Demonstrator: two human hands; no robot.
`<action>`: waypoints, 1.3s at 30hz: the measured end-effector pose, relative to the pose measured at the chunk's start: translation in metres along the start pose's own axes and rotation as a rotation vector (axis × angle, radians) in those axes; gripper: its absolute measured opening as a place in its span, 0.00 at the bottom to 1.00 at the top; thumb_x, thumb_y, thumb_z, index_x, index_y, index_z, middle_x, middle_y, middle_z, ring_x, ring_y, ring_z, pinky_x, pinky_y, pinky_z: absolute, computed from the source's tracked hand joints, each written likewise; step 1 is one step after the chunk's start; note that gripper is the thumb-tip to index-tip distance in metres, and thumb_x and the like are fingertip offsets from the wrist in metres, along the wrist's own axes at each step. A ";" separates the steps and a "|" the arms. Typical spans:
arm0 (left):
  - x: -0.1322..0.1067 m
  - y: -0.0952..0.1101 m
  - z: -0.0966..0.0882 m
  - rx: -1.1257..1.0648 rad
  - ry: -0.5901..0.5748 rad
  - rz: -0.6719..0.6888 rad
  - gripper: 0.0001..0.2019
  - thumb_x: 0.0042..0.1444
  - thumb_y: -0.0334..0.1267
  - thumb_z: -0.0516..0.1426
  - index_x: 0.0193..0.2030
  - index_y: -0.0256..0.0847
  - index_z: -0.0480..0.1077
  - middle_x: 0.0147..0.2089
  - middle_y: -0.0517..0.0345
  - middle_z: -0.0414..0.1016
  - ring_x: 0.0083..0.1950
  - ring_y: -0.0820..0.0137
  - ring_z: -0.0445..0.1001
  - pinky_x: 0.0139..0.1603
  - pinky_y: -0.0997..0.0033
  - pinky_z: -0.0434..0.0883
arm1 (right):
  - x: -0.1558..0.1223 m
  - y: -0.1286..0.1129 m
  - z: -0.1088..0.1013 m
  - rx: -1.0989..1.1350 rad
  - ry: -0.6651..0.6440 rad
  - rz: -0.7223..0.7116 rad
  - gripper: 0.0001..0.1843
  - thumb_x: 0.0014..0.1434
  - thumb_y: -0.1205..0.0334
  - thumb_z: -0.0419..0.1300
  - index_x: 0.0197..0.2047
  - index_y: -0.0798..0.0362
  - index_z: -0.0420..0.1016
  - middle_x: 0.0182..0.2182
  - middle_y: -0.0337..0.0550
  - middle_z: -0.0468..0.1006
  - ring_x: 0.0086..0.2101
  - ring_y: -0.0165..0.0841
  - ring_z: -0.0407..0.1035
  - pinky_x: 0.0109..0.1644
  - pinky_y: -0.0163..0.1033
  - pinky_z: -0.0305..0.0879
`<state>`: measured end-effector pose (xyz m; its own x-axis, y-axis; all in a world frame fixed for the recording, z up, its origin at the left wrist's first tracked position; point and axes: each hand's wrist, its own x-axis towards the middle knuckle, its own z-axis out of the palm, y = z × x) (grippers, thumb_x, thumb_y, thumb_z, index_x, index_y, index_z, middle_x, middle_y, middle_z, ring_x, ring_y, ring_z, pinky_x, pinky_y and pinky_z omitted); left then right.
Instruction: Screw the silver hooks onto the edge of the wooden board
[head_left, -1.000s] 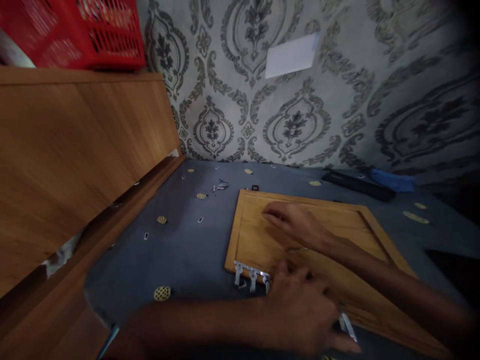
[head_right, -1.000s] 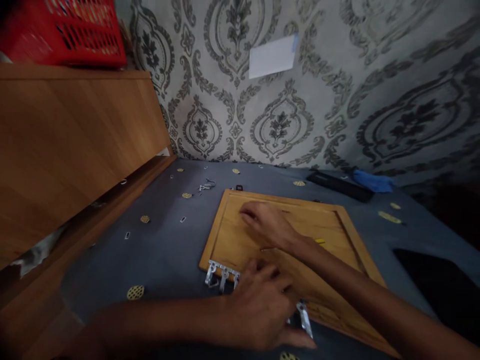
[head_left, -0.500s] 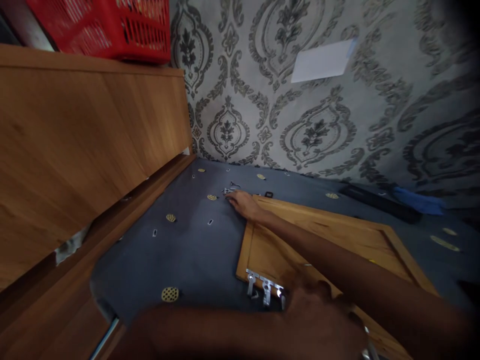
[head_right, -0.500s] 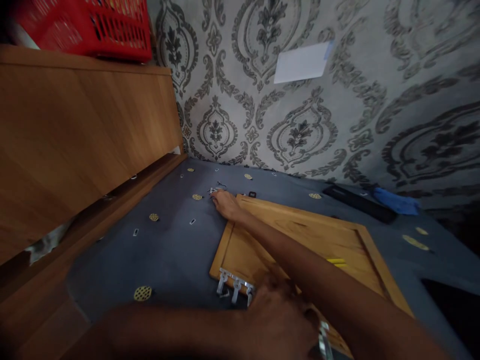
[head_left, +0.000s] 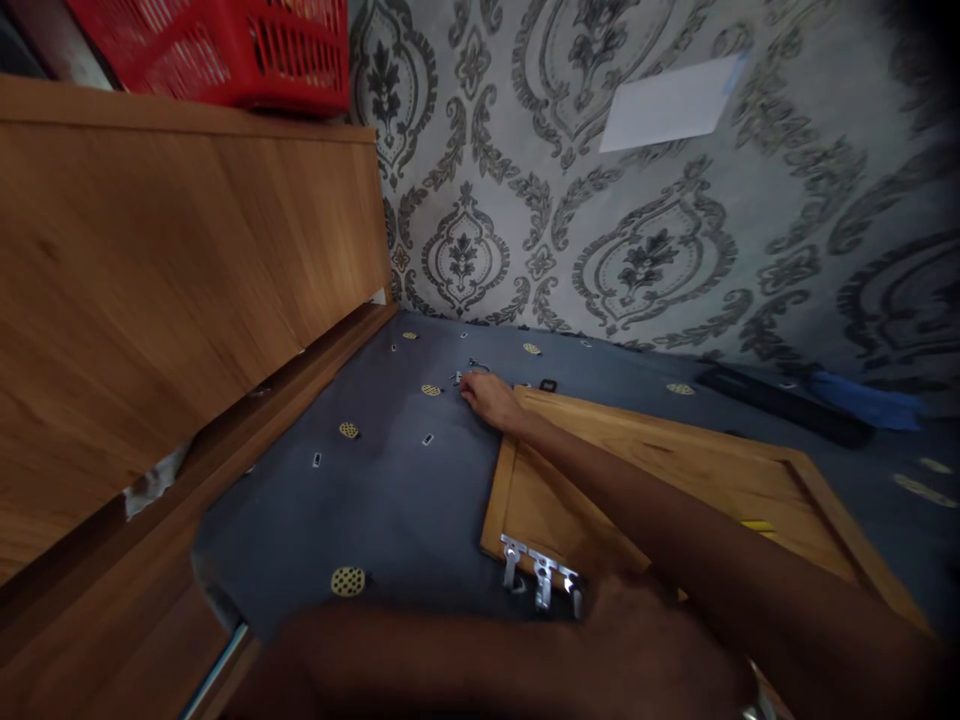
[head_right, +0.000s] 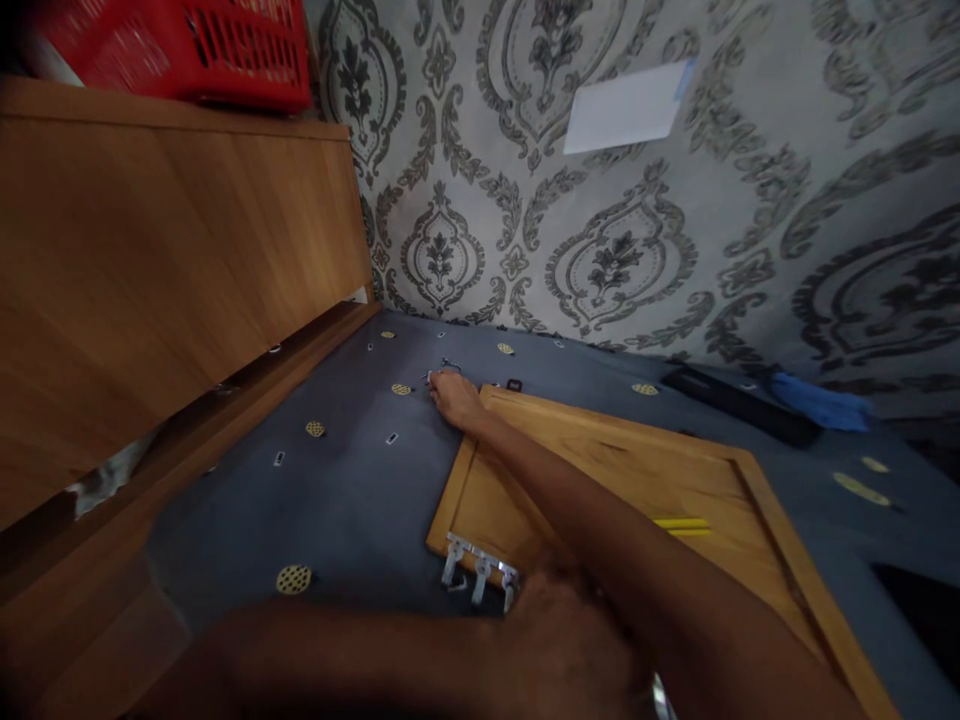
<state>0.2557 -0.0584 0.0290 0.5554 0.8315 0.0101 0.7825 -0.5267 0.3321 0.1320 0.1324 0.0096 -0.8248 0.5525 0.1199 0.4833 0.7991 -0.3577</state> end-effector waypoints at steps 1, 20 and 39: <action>0.000 0.000 0.000 0.010 -0.006 0.003 0.22 0.67 0.53 0.50 0.44 0.42 0.80 0.58 0.48 0.76 0.66 0.51 0.64 0.56 0.51 0.69 | -0.001 -0.001 -0.001 0.025 0.005 0.000 0.20 0.66 0.54 0.60 0.58 0.53 0.70 0.55 0.49 0.73 0.49 0.39 0.72 0.52 0.51 0.73; -0.010 0.011 -0.012 0.114 0.037 -0.067 0.19 0.62 0.52 0.60 0.48 0.36 0.74 0.49 0.50 0.76 0.55 0.55 0.70 0.53 0.53 0.68 | -0.262 0.024 -0.108 0.762 0.337 0.135 0.04 0.57 0.65 0.66 0.34 0.55 0.77 0.20 0.31 0.72 0.20 0.22 0.67 0.25 0.29 0.67; -0.011 0.012 -0.006 0.148 0.141 -0.021 0.18 0.58 0.51 0.63 0.45 0.37 0.75 0.43 0.56 0.76 0.48 0.59 0.72 0.48 0.56 0.69 | -0.353 0.024 -0.068 1.105 0.364 0.495 0.09 0.51 0.57 0.73 0.35 0.50 0.83 0.24 0.36 0.79 0.21 0.24 0.71 0.24 0.29 0.70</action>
<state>0.2575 -0.0731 0.0391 0.5015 0.8538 0.1398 0.8323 -0.5202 0.1916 0.4544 -0.0275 0.0223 -0.4130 0.9085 -0.0634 0.0693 -0.0380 -0.9969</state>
